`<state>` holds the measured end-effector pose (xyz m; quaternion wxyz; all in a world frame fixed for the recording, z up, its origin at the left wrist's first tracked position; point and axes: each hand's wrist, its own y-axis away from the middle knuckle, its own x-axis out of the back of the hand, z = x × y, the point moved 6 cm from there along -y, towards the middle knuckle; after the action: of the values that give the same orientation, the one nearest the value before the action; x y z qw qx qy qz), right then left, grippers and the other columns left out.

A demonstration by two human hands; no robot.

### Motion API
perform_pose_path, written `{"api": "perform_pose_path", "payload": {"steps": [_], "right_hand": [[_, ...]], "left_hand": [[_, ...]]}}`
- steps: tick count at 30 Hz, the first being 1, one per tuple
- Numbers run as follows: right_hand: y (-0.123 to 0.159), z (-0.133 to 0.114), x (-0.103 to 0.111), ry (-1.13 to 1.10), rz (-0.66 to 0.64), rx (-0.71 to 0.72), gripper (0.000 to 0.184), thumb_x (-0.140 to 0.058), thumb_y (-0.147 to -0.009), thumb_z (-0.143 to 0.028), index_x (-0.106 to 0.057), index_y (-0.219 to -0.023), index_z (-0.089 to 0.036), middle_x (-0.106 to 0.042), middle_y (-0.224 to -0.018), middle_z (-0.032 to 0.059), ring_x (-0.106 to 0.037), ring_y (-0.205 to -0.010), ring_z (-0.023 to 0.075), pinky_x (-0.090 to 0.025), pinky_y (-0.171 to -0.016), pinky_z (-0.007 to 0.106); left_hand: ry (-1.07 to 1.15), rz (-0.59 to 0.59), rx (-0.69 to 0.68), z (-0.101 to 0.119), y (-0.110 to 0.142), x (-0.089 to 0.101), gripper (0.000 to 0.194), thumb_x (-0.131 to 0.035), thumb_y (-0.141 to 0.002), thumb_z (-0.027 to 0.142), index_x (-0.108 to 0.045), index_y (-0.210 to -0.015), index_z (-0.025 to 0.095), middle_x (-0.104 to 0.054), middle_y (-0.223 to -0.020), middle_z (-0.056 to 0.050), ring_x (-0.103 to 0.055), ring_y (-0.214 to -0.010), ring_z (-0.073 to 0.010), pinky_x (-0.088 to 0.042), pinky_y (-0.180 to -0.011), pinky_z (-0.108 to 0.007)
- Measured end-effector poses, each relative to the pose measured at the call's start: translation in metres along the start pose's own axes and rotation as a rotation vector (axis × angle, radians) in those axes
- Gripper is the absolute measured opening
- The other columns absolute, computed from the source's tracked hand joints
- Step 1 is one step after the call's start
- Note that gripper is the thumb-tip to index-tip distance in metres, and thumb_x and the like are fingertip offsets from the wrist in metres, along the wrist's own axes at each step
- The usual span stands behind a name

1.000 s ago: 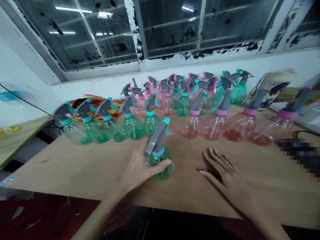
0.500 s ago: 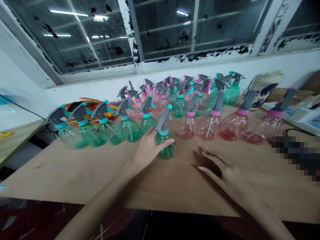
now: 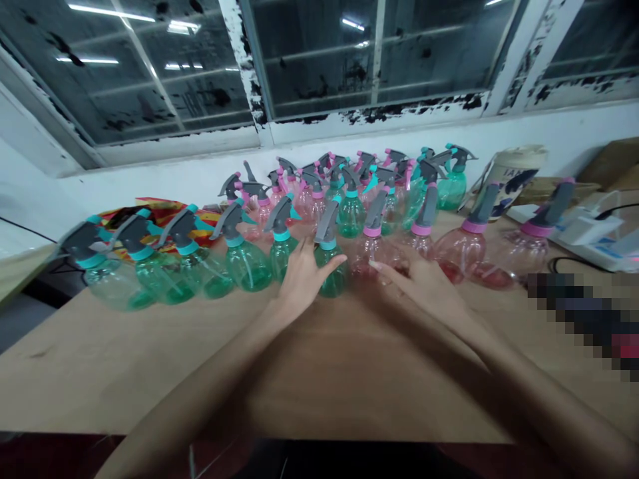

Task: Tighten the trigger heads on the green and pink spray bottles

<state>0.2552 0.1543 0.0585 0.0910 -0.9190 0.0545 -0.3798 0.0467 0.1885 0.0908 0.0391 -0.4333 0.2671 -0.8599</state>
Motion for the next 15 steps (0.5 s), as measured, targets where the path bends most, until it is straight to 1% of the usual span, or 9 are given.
{"api": "perform_pose_path", "payload": {"steps": [2,3,6,8,11,13,15], "right_hand": [[-0.008,-0.003,-0.007,-0.035,-0.037,-0.009,0.085,-0.046,-0.084,-0.07,-0.037,-0.145,-0.012,-0.066,-0.053,-0.0012,-0.069,-0.062,0.0255,-0.052,-0.075,0.041],[-0.012,-0.005,-0.01,-0.053,-0.05,-0.023,0.087,-0.047,-0.084,-0.07,-0.035,-0.146,-0.01,-0.065,-0.051,-0.0022,-0.068,-0.057,0.0242,-0.052,-0.073,0.04],[-0.02,-0.007,-0.016,-0.094,-0.066,-0.068,0.092,-0.05,-0.082,-0.07,-0.031,-0.147,-0.009,-0.068,-0.056,-0.001,-0.066,-0.048,0.0213,-0.053,-0.068,0.038],[-0.024,-0.009,-0.017,-0.111,-0.056,-0.09,0.093,-0.052,-0.08,-0.071,-0.03,-0.147,-0.01,-0.067,-0.054,-0.0014,-0.065,-0.045,0.0211,-0.053,-0.063,0.037],[-0.03,-0.01,-0.018,-0.116,-0.045,-0.112,0.093,-0.053,-0.078,-0.072,-0.035,-0.144,-0.009,-0.063,-0.047,-0.0026,-0.063,-0.043,0.0211,-0.053,-0.056,0.035],[-0.032,-0.01,-0.019,-0.105,-0.049,-0.113,0.088,-0.053,-0.078,-0.072,-0.04,-0.139,-0.009,-0.064,-0.048,-0.0019,-0.063,-0.042,0.0206,-0.052,-0.053,0.034],[-0.034,-0.011,-0.019,-0.089,-0.043,-0.109,0.085,-0.053,-0.08,-0.07,-0.043,-0.137,-0.009,-0.064,-0.049,-0.0016,-0.063,-0.042,0.0204,-0.052,-0.053,0.033]], "left_hand": [[-0.007,-0.012,0.01,0.0,-0.003,-0.001,0.047,-0.068,-0.084,0.047,-0.057,-0.117,0.015,-0.067,-0.109,-0.015,-0.062,-0.109,-0.0343,-0.048,-0.093,-0.048],[-0.005,-0.018,0.015,-0.001,-0.005,-0.002,0.048,-0.068,-0.084,0.046,-0.056,-0.118,0.014,-0.067,-0.109,-0.015,-0.062,-0.109,-0.0345,-0.048,-0.093,-0.048],[0.069,-0.01,0.027,-0.005,-0.008,-0.005,0.055,-0.068,-0.084,0.045,-0.05,-0.126,0.015,-0.067,-0.112,-0.015,-0.063,-0.108,-0.0337,-0.049,-0.092,-0.048],[0.141,0.021,0.033,-0.01,-0.009,-0.006,0.063,-0.07,-0.082,0.045,-0.043,-0.132,0.018,-0.066,-0.118,-0.014,-0.063,-0.109,-0.0326,-0.05,-0.092,-0.048],[0.197,0.055,0.028,-0.015,-0.011,-0.009,0.068,-0.073,-0.08,0.042,-0.038,-0.135,0.02,-0.063,-0.126,-0.016,-0.062,-0.114,-0.0323,-0.05,-0.094,-0.047],[0.22,0.064,0.025,-0.016,-0.012,-0.01,0.069,-0.074,-0.08,0.041,-0.038,-0.134,0.02,-0.062,-0.129,-0.016,-0.061,-0.117,-0.0321,-0.049,-0.097,-0.046],[0.249,0.071,0.026,-0.016,-0.012,-0.01,0.071,-0.074,-0.08,0.043,-0.036,-0.135,0.021,-0.06,-0.132,-0.016,-0.059,-0.12,-0.0314,-0.047,-0.1,-0.046]]}}
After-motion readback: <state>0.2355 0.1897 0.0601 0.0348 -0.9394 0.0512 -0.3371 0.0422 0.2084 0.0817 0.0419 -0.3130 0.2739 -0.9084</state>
